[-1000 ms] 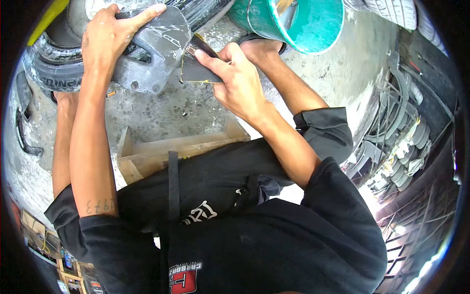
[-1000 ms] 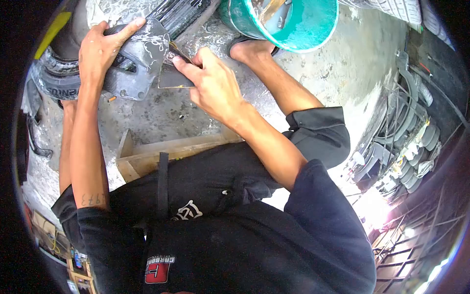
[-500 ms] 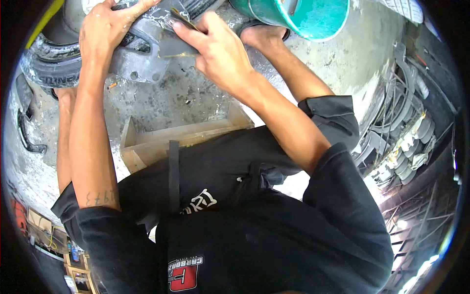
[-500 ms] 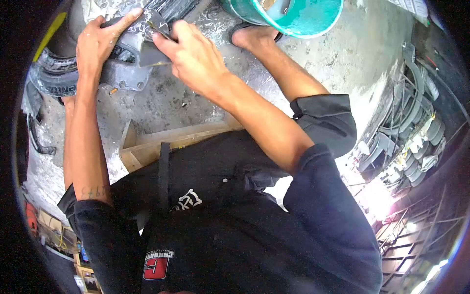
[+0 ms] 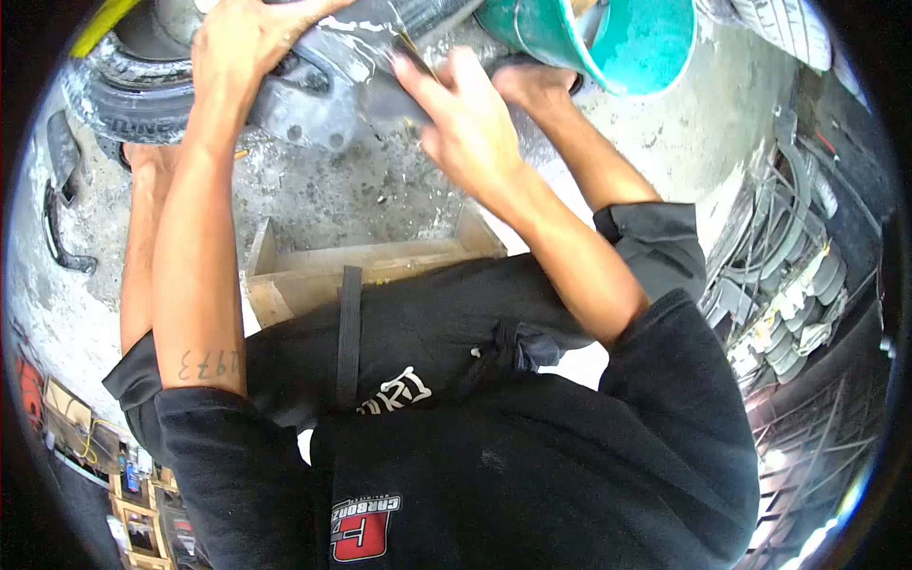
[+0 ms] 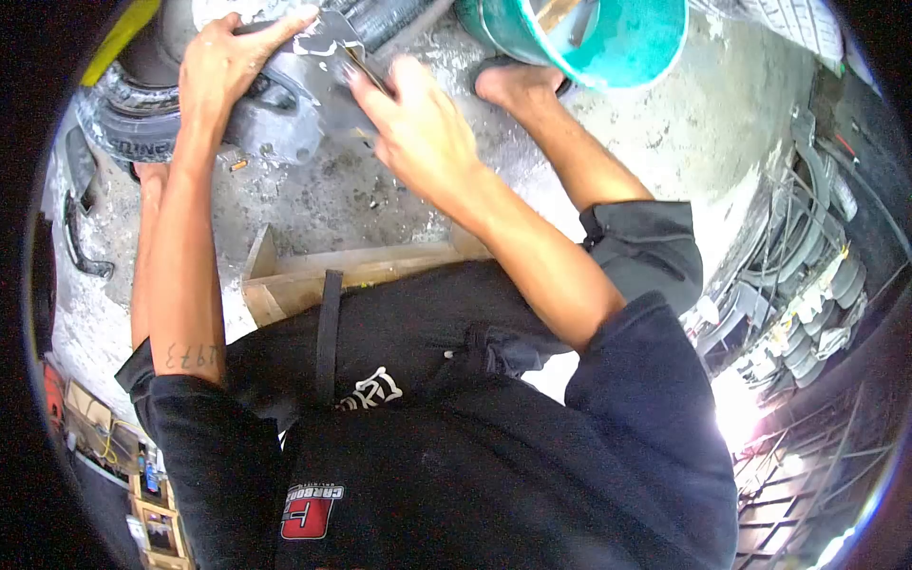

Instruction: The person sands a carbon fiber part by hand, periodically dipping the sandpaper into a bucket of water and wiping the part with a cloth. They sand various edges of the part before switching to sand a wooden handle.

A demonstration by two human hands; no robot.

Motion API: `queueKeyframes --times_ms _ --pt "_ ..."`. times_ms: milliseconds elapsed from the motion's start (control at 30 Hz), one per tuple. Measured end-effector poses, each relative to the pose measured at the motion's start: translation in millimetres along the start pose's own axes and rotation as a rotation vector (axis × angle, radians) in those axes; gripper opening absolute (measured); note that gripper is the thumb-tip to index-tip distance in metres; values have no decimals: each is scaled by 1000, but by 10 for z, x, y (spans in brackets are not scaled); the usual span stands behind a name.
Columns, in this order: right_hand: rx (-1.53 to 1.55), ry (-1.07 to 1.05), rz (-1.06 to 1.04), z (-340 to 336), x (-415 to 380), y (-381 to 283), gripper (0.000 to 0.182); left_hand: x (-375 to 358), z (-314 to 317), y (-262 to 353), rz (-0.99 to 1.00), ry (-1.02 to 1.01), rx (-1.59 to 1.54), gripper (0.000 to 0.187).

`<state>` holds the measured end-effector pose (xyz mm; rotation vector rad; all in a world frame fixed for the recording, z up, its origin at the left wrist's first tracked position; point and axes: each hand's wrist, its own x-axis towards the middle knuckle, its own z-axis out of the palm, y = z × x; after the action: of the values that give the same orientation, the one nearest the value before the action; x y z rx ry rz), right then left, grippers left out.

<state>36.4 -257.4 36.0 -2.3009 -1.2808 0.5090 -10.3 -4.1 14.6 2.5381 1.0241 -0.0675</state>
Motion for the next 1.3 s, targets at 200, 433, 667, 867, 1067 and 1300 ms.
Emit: queueKeyframes --times_ms 200,433,667,867,1067,1300 --pt "-23 3 -2 -98 -155 18 63 -24 -192 146 -109 -70 -133 91" --pt "157 189 39 -250 327 -81 44 252 113 -199 15 -130 -3 125" --pt "99 247 43 -370 -7 183 44 169 94 -171 11 -117 22 124" --pt "249 399 128 -35 138 -72 19 137 120 -156 -35 -86 -11 125" --pt "161 503 60 162 59 -60 12 53 -30 -4 -62 -142 -68 120" --pt "-55 476 -89 148 240 12 18 45 -104 36 -48 -262 -148 115"
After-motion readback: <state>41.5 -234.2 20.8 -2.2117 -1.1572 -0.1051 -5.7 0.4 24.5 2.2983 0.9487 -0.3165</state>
